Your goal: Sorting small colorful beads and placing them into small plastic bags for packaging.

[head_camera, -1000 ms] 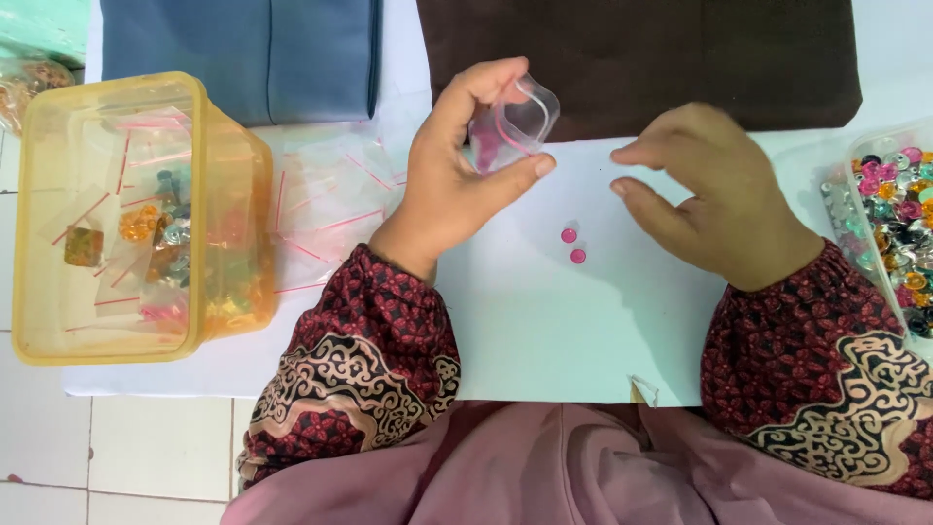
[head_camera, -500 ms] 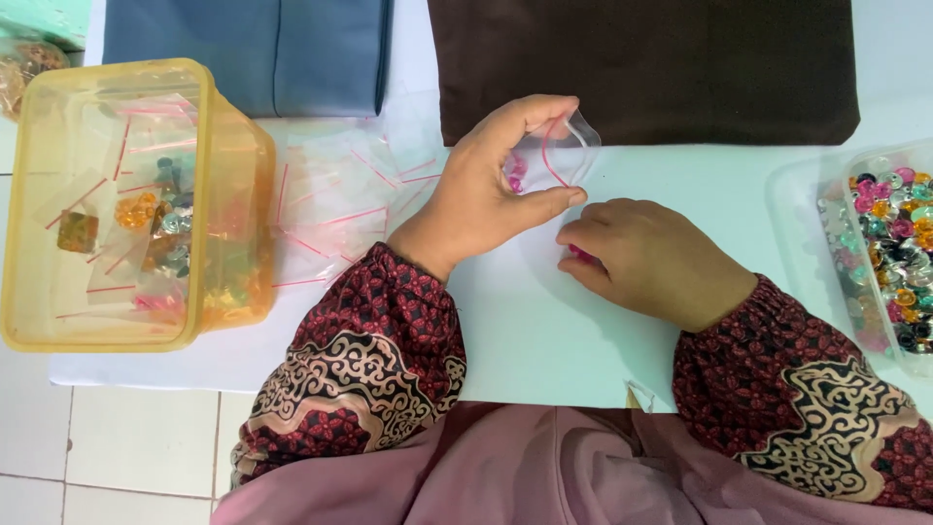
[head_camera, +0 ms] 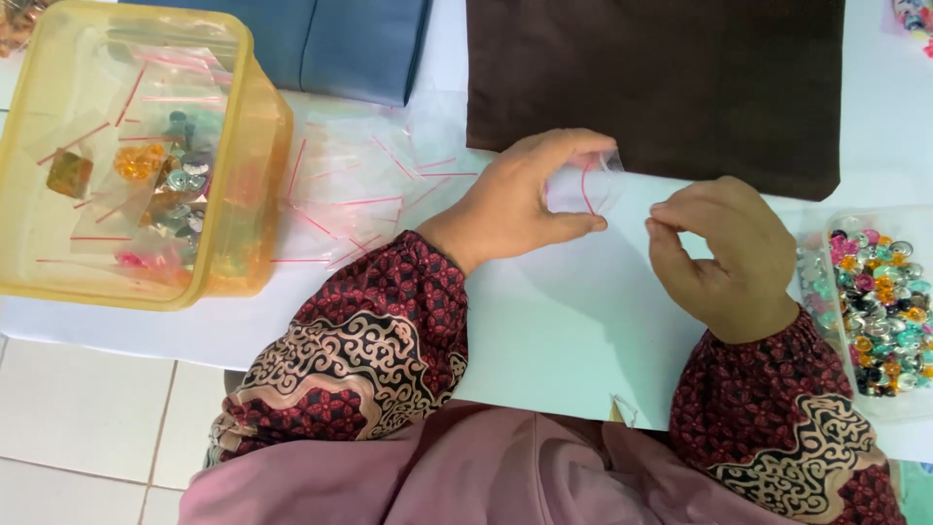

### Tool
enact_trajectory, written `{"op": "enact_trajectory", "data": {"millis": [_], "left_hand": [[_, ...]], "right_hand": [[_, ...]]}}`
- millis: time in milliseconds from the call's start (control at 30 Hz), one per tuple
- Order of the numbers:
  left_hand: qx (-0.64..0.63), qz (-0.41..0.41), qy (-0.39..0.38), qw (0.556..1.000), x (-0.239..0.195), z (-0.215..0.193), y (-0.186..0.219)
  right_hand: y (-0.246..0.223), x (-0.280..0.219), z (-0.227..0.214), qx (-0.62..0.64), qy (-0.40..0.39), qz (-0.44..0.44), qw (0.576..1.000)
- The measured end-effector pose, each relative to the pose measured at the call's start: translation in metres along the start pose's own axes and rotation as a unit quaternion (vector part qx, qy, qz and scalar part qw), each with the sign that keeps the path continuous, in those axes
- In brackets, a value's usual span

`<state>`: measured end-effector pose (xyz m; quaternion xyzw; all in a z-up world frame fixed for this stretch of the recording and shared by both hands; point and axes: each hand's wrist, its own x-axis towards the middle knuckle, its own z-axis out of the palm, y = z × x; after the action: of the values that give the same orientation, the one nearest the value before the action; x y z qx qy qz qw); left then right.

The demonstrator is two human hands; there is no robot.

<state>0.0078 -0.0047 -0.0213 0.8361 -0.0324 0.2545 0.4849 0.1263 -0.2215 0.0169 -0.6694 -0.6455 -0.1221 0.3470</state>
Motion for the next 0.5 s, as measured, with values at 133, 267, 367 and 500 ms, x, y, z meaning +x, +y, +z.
{"op": "enact_trajectory", "data": {"millis": [133,267,367,500], "left_hand": [[0.008,0.037,-0.041,0.998,-0.003,0.015,0.011],[-0.002,0.012,-0.066,0.998,-0.006,0.026,0.014],[-0.017,-0.045,-0.100,0.994,-0.003,0.020,0.021],[-0.015,-0.017,-0.075,0.997,-0.002,0.022,0.012]], "right_hand": [[0.006,-0.007,0.004,0.032,0.106,-0.055,0.992],[0.009,-0.010,0.010,0.065,0.142,-0.078,0.985],[0.008,-0.009,0.009,0.052,0.157,-0.065,0.984],[0.012,-0.008,0.007,0.032,0.131,-0.072,0.988]]}}
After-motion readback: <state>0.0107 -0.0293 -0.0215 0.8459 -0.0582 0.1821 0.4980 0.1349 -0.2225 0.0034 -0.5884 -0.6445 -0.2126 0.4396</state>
